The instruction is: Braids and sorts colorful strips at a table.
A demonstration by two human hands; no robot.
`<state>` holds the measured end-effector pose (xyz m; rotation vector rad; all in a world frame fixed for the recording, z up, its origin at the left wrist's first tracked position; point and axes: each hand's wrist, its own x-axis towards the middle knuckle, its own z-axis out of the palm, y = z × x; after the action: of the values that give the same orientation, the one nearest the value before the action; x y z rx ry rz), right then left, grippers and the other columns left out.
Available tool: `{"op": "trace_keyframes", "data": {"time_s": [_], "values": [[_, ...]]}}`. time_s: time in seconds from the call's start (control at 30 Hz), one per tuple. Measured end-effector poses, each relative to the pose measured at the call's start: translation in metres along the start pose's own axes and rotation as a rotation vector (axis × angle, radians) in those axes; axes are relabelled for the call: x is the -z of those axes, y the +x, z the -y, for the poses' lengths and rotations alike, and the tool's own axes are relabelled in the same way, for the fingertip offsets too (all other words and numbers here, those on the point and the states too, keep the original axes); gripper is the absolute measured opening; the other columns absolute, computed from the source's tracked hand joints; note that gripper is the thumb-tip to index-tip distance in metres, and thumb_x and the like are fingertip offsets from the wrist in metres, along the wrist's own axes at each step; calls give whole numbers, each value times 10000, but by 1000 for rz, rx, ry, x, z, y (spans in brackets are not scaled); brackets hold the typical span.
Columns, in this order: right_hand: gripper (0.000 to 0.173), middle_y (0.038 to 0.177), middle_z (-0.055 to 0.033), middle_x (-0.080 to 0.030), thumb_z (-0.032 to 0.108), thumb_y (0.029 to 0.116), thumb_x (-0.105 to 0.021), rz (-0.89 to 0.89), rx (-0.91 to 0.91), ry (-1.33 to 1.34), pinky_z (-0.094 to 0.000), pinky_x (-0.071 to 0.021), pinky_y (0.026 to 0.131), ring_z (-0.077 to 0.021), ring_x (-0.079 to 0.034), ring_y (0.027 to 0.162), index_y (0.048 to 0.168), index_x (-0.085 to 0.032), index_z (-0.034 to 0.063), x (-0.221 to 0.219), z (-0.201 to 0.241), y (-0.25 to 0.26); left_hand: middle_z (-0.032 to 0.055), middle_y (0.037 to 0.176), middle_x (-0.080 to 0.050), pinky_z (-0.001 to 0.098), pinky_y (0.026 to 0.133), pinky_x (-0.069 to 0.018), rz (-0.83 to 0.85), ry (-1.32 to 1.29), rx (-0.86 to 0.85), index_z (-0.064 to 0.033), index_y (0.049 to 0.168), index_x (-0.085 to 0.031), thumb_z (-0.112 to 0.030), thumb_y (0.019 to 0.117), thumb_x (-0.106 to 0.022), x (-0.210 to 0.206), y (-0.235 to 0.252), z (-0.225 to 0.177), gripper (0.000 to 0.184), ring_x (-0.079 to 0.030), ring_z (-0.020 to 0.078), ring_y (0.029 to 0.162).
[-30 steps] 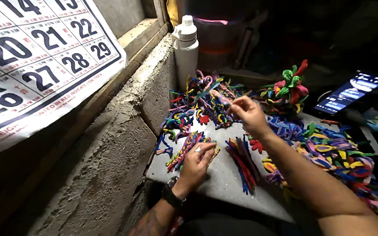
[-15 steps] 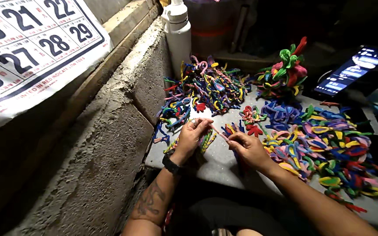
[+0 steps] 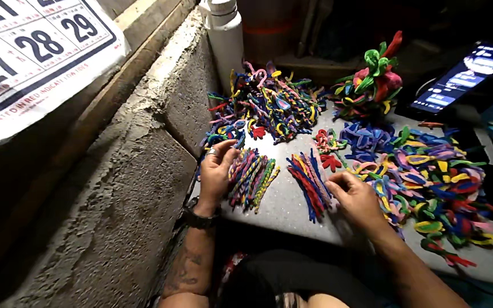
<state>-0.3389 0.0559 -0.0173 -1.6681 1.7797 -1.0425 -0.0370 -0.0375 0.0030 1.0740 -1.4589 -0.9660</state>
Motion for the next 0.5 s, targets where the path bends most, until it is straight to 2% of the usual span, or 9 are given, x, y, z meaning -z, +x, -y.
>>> {"op": "trace_keyframes", "data": {"time_s": [0.07, 0.13, 0.23, 0.37, 0.5], "values": [[196, 941, -148, -705, 131, 990, -614, -7, 7, -84, -365, -566, 764, -183, -673, 812, 1081, -686, -28, -2, -4, -1, 44, 1093, -715, 277, 864, -569, -137, 174, -34, -10, 1233, -659, -133, 1038, -573, 14, -3, 12, 246, -681, 62, 920], [204, 924, -180, -713, 128, 982, -624, -12, 50, -160, -438, -573, 762, -257, -690, 803, 1080, -690, -39, -7, -7, -1, 107, 1156, -705, 337, 912, -562, -207, 360, -14, -19, 1207, -692, -157, 1040, -578, 25, -9, 21, 244, -686, 126, 995], [229, 908, -190, -710, 154, 987, -630, -2, 72, -235, -482, -578, 744, -296, -695, 777, 1098, -689, -38, -12, -9, 1, 141, 1156, -698, 447, 909, -558, -178, 624, 53, -42, 1190, -719, -173, 1036, -590, 32, -14, 31, 240, -691, 225, 1013], [258, 970, -183, -713, 205, 1008, -599, 36, 103, -281, -481, -575, 751, -299, -696, 818, 1076, -708, -19, -10, -13, 3, 130, 1093, -713, 526, 878, -555, -48, 835, 108, -80, 1108, -766, -164, 1012, -629, 29, -14, 38, 187, -698, 288, 971], [276, 945, -157, -713, 236, 1003, -576, 20, 192, -283, -417, -569, 711, -259, -681, 775, 1027, -730, 7, -9, -20, 2, 143, 1069, -706, 530, 869, -557, -30, 871, 55, -83, 1099, -773, -128, 993, -652, 26, -8, 37, 167, -696, 303, 955]]}}
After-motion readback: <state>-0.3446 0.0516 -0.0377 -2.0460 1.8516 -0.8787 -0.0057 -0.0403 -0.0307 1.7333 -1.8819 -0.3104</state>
